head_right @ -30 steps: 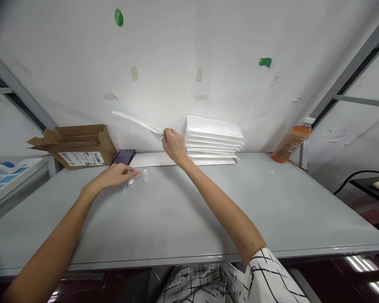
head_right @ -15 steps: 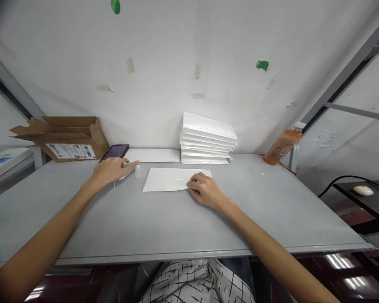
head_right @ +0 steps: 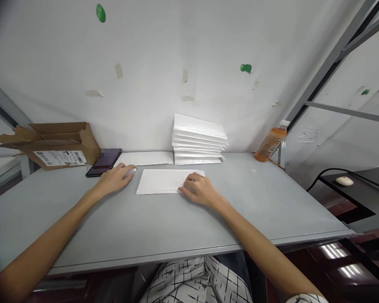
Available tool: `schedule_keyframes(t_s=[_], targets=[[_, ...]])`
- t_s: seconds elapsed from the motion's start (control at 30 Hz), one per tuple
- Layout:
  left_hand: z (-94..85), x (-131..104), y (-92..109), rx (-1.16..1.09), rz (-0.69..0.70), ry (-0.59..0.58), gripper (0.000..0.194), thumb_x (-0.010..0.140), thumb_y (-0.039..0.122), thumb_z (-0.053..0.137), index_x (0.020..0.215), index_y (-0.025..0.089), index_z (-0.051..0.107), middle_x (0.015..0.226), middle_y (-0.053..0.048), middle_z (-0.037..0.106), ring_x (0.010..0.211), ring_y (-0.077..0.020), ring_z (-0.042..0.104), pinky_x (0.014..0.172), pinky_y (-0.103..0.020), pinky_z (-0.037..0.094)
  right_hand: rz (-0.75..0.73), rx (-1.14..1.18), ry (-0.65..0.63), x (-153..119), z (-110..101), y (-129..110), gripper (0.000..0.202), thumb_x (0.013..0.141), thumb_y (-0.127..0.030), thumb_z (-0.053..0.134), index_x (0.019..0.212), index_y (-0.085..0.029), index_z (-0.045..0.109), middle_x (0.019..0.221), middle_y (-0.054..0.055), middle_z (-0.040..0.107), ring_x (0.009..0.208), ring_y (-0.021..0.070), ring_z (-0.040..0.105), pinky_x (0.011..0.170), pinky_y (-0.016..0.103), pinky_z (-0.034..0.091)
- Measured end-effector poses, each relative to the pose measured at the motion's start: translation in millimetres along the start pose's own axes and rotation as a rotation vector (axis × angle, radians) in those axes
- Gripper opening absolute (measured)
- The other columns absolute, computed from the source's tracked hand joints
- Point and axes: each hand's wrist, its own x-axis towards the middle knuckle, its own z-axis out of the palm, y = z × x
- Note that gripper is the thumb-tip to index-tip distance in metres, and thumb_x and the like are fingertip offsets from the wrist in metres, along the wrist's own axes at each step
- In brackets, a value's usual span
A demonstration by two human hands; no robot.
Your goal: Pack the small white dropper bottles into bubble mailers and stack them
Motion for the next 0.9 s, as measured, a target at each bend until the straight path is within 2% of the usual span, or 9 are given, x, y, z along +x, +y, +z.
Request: schedule_keyframes(t_s=[0.13,0.27,0.37,0.43,0.5,0.6,0.7,0.8,0.9], targets=[[3.5,2,-1,-0.091,0.031,0.037,0.050,0.094,0.042,0.024,0.131,0.026,0.054,0.124,-0.012,0.058,0.105,-0.0335,0.062,0.082,-0.043,0.048,0.025,0.024,0.027,0,1,0,0.029,0.096,-0.036,0.053,0.082,-0.019,0.073,0.086,0.007,0.071,0.082,0.0175,0.064,0.060,0.026,0.041],[-2.8,-1,9,-0.423,0.069,0.084,0.046,0.090,0.048,0.033,0.121,0.025,0.058,0.117,-0.008,0.063,0.101,-0.0272,0.061,0.089,-0.039,0.046,0.072,0.065,0.076,2,0,0,0.030,0.096,-0.035,0.052,0.083,-0.019,0.073,0.087,0.008,0.072,0.082,0.0174,0.065,0.063,0.026,0.045],[-11.5,-7,24,-0.718,0.063,0.007,0.046,0.088,0.051,0.039,0.121,0.026,0.059,0.107,-0.005,0.065,0.082,-0.0206,0.059,0.072,-0.031,0.048,0.131,0.105,0.124,6,-2,-3,0.032,0.097,-0.037,0.049,0.084,-0.019,0.073,0.090,0.008,0.072,0.082,0.0170,0.065,0.065,0.027,0.046],[-16.2,-12,35,-0.898,0.061,-0.104,0.047,0.087,0.051,0.042,0.123,0.025,0.057,0.104,-0.005,0.062,0.068,-0.0153,0.054,0.057,-0.026,0.042,0.175,0.155,0.124,9,-4,-7,0.035,0.097,-0.038,0.047,0.083,-0.019,0.073,0.089,0.007,0.072,0.077,0.0156,0.064,0.064,0.026,0.047],[-19.5,-15,49,-1.018,0.090,-0.168,0.048,0.087,0.050,0.043,0.126,0.025,0.056,0.106,-0.006,0.059,0.062,-0.0120,0.050,0.051,-0.024,0.037,0.221,0.246,0.108,12,-6,-12,0.039,0.097,-0.042,0.046,0.081,-0.019,0.072,0.086,0.006,0.072,0.071,0.0143,0.063,0.062,0.026,0.047],[-22.8,-15,75,-1.058,0.138,-0.199,0.050,0.089,0.048,0.040,0.131,0.026,0.053,0.115,-0.008,0.058,0.067,-0.0125,0.053,0.052,-0.024,0.039,0.334,0.463,0.055,17,-8,-19,0.044,0.095,-0.051,0.047,0.079,-0.018,0.070,0.080,0.005,0.071,0.063,0.0134,0.063,0.059,0.025,0.049],[-24.1,-8,114,-0.982,0.156,-0.148,0.050,0.093,0.045,0.032,0.136,0.029,0.049,0.134,-0.008,0.051,0.086,-0.0167,0.060,0.069,-0.029,0.050,0.491,0.705,-0.008,20,-13,-19,0.045,0.094,-0.055,0.045,0.090,-0.017,0.069,0.084,0.006,0.070,0.058,0.0138,0.065,0.050,0.024,0.048],[-21.1,5,160,-0.772,0.277,-0.080,0.049,0.096,0.038,0.029,0.140,0.024,0.046,0.145,-0.010,0.044,0.119,-0.0238,0.054,0.095,-0.034,0.046,0.699,0.762,0.013,19,-25,-3,0.042,0.095,-0.051,0.046,0.095,-0.014,0.066,0.086,0.009,0.069,0.052,0.0142,0.064,0.041,0.024,0.046],[-13.5,17,203,-0.724,0.285,-0.118,0.044,0.095,0.033,0.031,0.131,0.017,0.051,0.139,-0.017,0.046,0.122,-0.0284,0.054,0.098,-0.038,0.044,0.933,0.728,0.018,11,-40,25,0.037,0.096,-0.045,0.046,0.090,-0.013,0.064,0.081,0.010,0.068,0.049,0.0146,0.063,0.038,0.024,0.045]])
